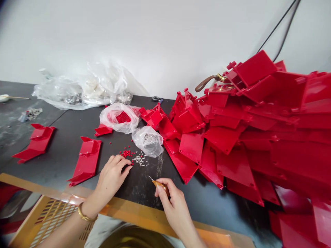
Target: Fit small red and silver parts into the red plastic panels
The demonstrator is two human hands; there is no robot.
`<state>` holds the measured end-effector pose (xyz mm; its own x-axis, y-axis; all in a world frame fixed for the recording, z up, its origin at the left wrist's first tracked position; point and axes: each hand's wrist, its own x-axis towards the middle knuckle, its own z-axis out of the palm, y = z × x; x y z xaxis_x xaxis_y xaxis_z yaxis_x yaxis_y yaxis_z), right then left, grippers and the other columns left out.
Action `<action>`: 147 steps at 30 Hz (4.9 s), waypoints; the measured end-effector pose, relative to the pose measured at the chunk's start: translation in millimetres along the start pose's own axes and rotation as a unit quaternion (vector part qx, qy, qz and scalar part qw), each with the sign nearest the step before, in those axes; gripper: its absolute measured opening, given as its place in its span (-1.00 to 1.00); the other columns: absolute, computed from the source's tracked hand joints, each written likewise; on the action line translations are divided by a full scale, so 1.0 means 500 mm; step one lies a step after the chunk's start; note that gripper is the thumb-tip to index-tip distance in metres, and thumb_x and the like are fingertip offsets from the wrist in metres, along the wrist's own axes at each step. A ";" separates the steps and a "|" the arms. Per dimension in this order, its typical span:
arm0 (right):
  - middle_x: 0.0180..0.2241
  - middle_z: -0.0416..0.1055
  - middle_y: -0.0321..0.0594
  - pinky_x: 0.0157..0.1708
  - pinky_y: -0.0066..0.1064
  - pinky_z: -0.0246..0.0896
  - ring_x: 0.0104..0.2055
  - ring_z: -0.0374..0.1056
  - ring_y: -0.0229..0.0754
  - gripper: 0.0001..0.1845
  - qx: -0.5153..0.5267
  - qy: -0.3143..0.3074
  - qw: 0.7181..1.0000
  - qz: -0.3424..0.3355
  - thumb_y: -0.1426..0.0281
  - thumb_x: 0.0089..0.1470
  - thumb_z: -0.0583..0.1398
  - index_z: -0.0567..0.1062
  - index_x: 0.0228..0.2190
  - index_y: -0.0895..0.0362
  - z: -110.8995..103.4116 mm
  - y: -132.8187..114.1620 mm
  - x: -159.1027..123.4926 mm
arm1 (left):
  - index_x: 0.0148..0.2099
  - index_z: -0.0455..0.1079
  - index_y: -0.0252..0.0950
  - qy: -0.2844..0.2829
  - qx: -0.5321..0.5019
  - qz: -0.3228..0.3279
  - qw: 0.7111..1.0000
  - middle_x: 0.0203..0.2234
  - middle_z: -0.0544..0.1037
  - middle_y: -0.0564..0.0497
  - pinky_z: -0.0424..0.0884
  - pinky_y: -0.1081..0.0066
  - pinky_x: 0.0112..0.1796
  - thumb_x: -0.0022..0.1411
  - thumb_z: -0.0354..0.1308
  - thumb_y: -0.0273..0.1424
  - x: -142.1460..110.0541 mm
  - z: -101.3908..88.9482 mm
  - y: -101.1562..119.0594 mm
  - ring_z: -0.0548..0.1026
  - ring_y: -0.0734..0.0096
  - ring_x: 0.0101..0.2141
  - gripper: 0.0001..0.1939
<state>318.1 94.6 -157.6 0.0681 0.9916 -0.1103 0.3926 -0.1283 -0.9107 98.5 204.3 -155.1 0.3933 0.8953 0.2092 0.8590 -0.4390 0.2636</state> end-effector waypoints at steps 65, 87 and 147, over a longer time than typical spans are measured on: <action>-0.35 0.56 -0.23 -0.34 -0.50 0.34 -0.30 0.47 -0.21 -0.78 0.069 0.044 0.996 -0.036 0.27 0.28 0.09 0.44 -0.13 0.09 0.006 -0.041 0.007 | -0.35 0.40 -0.32 -0.105 -0.655 -0.242 0.708 -0.46 0.42 0.07 0.06 0.55 -0.57 0.19 0.25 -0.28 0.021 -0.015 0.120 0.18 0.61 -0.56 -0.80; -0.32 0.57 -0.22 -0.25 -0.45 0.37 -0.30 0.49 -0.21 -0.81 0.049 0.035 0.996 -0.067 0.33 0.27 0.09 0.44 -0.13 0.10 0.038 -0.071 0.003 | -0.39 0.42 -0.35 -0.054 -0.733 -0.277 0.619 -0.40 0.45 0.08 0.05 0.61 -0.61 0.08 0.39 -0.29 -0.029 -0.034 0.120 0.15 0.78 -0.62 -0.74; -0.31 0.50 -0.10 -0.41 -0.30 0.43 -0.36 0.49 -0.08 -0.73 -0.276 0.053 0.878 -0.389 0.45 0.34 0.02 0.45 -0.05 0.22 0.155 -0.166 0.057 | 0.30 0.21 -0.15 -0.005 -0.164 -0.138 0.977 -0.26 0.53 -0.08 0.46 0.16 -0.04 0.38 -0.11 -0.41 -0.145 -0.185 -0.012 0.54 0.14 -0.09 -0.53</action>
<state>216.2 134.9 -115.8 -0.3430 0.7801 0.5232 0.7407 0.5672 -0.3600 34.6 134.8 -84.8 0.1660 0.9830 0.0789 0.7822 -0.1799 0.5965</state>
